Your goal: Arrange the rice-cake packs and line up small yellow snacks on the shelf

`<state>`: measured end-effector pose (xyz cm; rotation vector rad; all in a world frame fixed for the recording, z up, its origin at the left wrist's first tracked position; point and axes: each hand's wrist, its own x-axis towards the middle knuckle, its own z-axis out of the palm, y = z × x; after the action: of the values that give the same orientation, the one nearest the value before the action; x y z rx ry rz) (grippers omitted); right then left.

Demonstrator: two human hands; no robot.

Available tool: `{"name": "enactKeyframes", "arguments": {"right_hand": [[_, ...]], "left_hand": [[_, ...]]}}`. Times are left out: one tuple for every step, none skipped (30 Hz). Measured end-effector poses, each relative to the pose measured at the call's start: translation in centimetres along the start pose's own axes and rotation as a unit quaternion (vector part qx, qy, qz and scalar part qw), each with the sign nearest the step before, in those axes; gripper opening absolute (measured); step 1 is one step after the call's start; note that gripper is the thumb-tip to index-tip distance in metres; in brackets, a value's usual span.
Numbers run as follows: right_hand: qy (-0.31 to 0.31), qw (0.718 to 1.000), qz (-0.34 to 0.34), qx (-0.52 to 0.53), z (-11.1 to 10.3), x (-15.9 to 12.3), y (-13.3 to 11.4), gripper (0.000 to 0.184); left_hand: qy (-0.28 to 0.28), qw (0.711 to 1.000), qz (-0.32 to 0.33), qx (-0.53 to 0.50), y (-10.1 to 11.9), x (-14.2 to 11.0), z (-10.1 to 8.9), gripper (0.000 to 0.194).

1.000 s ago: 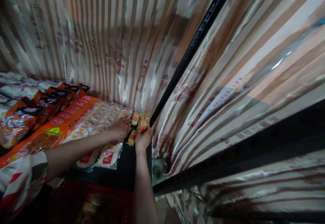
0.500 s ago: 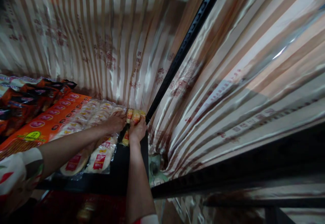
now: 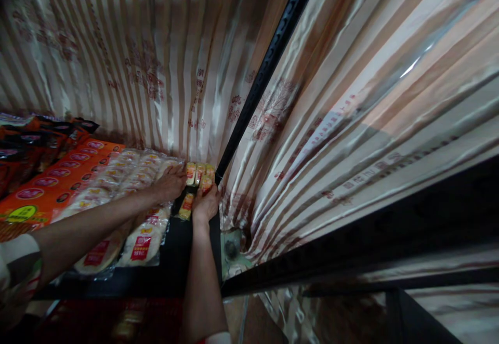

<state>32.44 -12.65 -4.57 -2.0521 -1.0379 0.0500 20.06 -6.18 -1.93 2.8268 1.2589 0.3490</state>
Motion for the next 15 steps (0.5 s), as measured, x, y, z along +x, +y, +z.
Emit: {"name": "enactKeyframes", "arguments": {"right_hand": [[0.004, 1.000, 0.000, 0.007, 0.05, -0.03, 0.13, 0.043], [0.009, 1.000, -0.001, 0.016, 0.09, -0.05, 0.23, 0.042], [0.015, 1.000, -0.003, 0.024, 0.12, -0.05, 0.27, 0.041], [0.020, 0.999, -0.006, 0.031, 0.13, -0.04, 0.27, 0.041], [0.022, 0.999, -0.008, 0.036, 0.12, -0.01, 0.23, 0.040], [0.021, 0.999, -0.010, 0.037, 0.11, 0.02, 0.15, 0.039], [0.017, 0.999, -0.012, 0.035, 0.09, 0.05, 0.05, 0.039], [0.013, 0.999, -0.013, 0.030, 0.09, 0.08, -0.07, 0.039], [0.008, 1.000, -0.015, 0.024, 0.10, 0.12, -0.17, 0.039], [0.003, 1.000, -0.020, 0.017, 0.14, 0.16, -0.26, 0.041], [-0.002, 1.000, -0.023, 0.011, 0.21, 0.20, -0.32, 0.043], [-0.008, 1.000, -0.024, 0.007, 0.30, 0.26, -0.34, 0.044], [-0.015, 1.000, -0.023, 0.003, 0.41, 0.32, -0.34, 0.046], [-0.021, 1.000, -0.023, 0.002, 0.53, 0.40, -0.31, 0.047], [-0.026, 0.999, -0.023, 0.000, 0.64, 0.49, -0.27, 0.047]], "left_hand": [[0.005, 1.000, 0.002, -0.006, -0.04, 0.01, 0.07, 0.029], [0.007, 1.000, 0.002, -0.012, -0.08, 0.02, 0.09, 0.029], [0.009, 1.000, 0.001, -0.017, -0.10, 0.03, 0.07, 0.028], [0.011, 1.000, -0.001, -0.020, -0.10, 0.04, 0.01, 0.029], [0.009, 1.000, -0.004, -0.022, -0.09, 0.04, -0.08, 0.029], [0.007, 1.000, -0.006, -0.021, -0.06, 0.02, -0.18, 0.029], [0.005, 1.000, -0.005, -0.018, -0.04, -0.01, -0.30, 0.030], [0.002, 1.000, -0.003, -0.014, -0.01, -0.04, -0.42, 0.030], [-0.002, 1.000, -0.002, -0.009, 0.01, -0.08, -0.53, 0.030], [-0.007, 1.000, -0.001, -0.005, 0.03, -0.12, -0.63, 0.030], [-0.012, 1.000, -0.001, -0.002, 0.03, -0.16, -0.71, 0.029], [-0.018, 1.000, -0.002, -0.001, 0.03, -0.19, -0.78, 0.028], [-0.021, 1.000, -0.005, -0.003, 0.02, -0.20, -0.83, 0.028], [-0.021, 1.000, -0.008, -0.006, 0.01, -0.20, -0.86, 0.026], [-0.021, 1.000, -0.010, -0.009, 0.00, -0.19, -0.87, 0.025]]}}
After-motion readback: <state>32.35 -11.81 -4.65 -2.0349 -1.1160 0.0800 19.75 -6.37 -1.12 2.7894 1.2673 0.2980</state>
